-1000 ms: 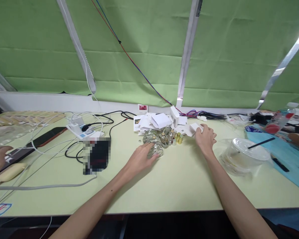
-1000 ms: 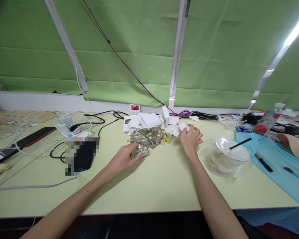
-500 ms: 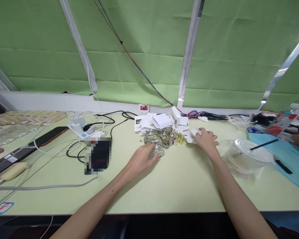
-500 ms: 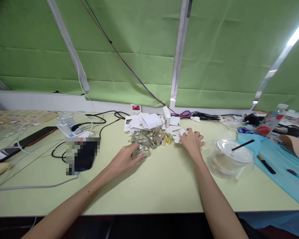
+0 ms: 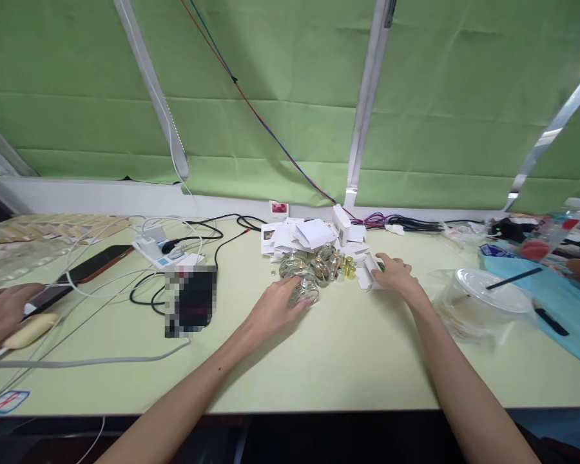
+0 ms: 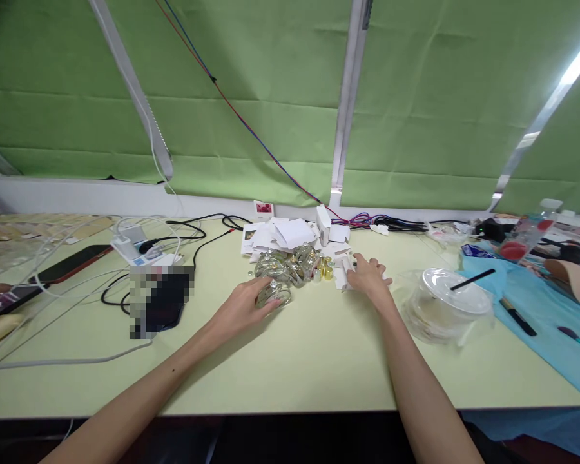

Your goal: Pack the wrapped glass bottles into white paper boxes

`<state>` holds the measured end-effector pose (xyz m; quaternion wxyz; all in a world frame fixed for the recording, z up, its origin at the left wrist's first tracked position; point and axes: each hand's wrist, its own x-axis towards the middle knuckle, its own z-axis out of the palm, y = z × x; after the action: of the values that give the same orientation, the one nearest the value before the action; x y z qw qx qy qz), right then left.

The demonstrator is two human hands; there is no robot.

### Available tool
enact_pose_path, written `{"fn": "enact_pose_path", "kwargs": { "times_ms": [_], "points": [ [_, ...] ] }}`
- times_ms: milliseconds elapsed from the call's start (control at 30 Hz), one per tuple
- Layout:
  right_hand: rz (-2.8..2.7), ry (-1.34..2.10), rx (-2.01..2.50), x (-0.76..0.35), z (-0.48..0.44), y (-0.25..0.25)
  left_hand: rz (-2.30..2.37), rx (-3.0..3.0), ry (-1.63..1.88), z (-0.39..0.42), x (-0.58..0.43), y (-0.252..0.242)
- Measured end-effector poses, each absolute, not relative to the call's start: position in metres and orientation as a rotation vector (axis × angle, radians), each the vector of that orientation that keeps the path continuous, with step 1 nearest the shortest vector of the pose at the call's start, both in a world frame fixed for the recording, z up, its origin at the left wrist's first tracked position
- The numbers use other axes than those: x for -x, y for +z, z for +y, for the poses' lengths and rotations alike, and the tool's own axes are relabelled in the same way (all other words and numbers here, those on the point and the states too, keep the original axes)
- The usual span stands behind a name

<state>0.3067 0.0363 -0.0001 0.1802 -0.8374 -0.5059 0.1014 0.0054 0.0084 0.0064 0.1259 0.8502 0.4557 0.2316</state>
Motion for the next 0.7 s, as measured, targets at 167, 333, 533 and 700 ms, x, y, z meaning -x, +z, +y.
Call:
{"fn": "enact_pose_path", "kwargs": {
  "times_ms": [167, 333, 533, 700],
  "points": [
    [-1.466, 0.261, 2.374, -0.301, 0.036, 0.002, 1.31, -2.453, 0.7, 0.009, -0.005, 0.002],
    [-1.533, 0.149, 2.356, -0.295, 0.036, -0.001, 1.299, -2.416, 0.724, 0.009, -0.005, 0.0],
    [-1.67, 0.068, 2.233, -0.285, 0.034, -0.005, 1.303, -2.375, 0.786, 0.007, -0.008, 0.004],
    [-1.653, 0.015, 1.881, -0.276, 0.034, 0.001, 1.362, -2.4, 0.935, 0.008, -0.005, 0.014]
  ]
}}
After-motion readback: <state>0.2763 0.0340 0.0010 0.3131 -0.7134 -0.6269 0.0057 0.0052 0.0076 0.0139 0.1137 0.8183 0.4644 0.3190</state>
